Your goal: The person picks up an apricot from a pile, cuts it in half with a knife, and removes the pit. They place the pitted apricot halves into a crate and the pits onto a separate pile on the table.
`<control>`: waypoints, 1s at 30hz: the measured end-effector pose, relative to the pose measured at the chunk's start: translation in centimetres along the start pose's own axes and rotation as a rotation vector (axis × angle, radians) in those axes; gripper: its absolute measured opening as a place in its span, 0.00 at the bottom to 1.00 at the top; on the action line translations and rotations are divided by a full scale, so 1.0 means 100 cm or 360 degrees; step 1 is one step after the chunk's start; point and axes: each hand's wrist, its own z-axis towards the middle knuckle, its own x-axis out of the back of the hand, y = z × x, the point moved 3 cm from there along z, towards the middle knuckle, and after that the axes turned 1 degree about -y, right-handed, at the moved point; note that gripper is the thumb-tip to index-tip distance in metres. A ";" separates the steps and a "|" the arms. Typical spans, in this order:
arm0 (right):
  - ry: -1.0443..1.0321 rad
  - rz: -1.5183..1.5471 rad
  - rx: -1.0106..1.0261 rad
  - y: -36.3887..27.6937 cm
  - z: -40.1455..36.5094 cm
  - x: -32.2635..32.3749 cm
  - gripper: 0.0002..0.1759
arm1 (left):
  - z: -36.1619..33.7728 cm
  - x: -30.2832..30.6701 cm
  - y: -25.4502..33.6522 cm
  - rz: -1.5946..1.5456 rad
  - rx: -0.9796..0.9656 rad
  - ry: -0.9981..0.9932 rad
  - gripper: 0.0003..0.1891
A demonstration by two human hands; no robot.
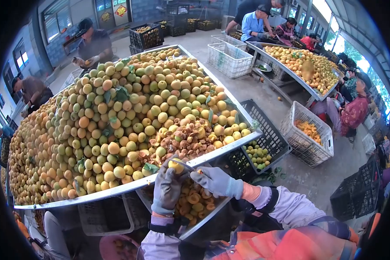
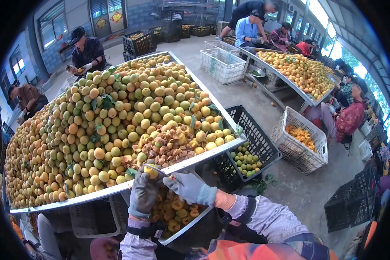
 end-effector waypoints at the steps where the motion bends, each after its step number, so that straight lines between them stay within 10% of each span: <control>1: 0.0019 -0.0127 0.0117 0.007 0.002 0.000 0.11 | 0.001 0.001 -0.001 -0.0028 -0.0061 -0.0064 0.26; 2: 0.0185 -0.0258 0.0658 0.005 0.002 -0.002 0.09 | -0.001 0.006 -0.004 -0.0014 -0.0056 -0.0044 0.25; 5: 0.0372 -0.0533 0.0689 -0.004 0.002 -0.006 0.25 | -0.002 0.000 -0.005 -0.0098 -0.0073 0.0094 0.24; 14: 0.0420 -0.0501 0.0408 0.010 0.000 -0.018 0.25 | -0.004 0.015 -0.023 -0.0083 0.0073 0.0083 0.11; 17: 0.0410 -0.0465 0.0349 0.001 0.000 -0.017 0.25 | -0.009 -0.027 -0.005 -0.0580 0.0199 -0.0346 0.13; 19: 0.0207 -0.0455 0.0262 -0.011 0.000 -0.013 0.25 | -0.010 -0.025 0.002 0.0225 0.0285 0.0305 0.14; 22: 0.0304 -0.0434 0.0366 -0.001 0.006 -0.020 0.24 | -0.013 -0.034 0.014 0.1256 0.0023 0.0261 0.14; 25: 0.0539 -0.0380 0.0435 0.024 0.017 -0.035 0.22 | -0.003 -0.005 -0.023 -0.0123 0.0151 0.0282 0.14; 30: 0.0418 -0.0386 0.0290 0.020 0.018 -0.037 0.23 | -0.017 -0.038 0.000 0.0096 0.0292 0.0507 0.14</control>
